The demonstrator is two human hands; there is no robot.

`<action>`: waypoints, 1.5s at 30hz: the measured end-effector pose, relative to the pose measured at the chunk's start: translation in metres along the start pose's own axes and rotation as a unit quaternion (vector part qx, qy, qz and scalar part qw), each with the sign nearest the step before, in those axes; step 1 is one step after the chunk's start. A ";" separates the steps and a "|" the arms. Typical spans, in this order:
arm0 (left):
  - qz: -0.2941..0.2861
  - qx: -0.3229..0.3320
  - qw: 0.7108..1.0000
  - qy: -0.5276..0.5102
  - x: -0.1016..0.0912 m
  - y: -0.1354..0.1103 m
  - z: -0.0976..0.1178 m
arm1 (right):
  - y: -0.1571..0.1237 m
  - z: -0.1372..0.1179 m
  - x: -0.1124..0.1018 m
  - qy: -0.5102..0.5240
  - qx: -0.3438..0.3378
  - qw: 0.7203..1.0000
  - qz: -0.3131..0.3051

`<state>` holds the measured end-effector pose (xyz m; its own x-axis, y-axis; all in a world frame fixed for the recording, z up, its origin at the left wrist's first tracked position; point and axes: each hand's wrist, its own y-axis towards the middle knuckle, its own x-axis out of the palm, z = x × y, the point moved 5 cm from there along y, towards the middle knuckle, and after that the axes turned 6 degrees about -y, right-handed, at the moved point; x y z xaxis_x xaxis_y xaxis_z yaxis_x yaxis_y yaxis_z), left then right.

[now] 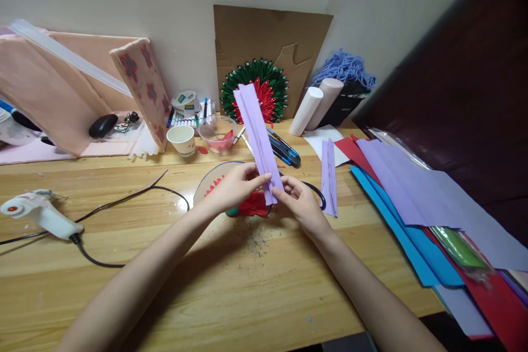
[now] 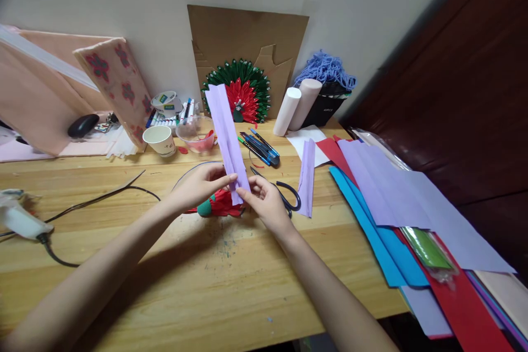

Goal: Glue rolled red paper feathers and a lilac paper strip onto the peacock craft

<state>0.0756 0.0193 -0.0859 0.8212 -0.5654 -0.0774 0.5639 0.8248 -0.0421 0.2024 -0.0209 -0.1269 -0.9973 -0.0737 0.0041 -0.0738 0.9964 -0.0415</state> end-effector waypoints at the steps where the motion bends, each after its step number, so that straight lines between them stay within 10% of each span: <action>1: -0.001 0.000 1.000 -0.004 -0.001 0.000 -0.001 | 0.000 0.001 0.000 0.011 0.008 1.000 -0.004; 33: -0.041 -0.021 0.994 0.101 -0.011 0.000 -0.013 | -0.004 -0.003 0.003 0.122 0.049 0.990 -0.057; 45: 0.008 -0.043 0.999 0.004 -0.019 0.005 -0.021 | 0.003 0.006 -0.011 0.117 0.090 0.988 0.049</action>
<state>0.0610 0.0348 -0.1052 0.8291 -0.5524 -0.0864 0.5410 0.8316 -0.1258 0.2130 -0.0175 -0.1334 -0.9736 0.0563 0.2212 0.0039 0.9731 -0.2305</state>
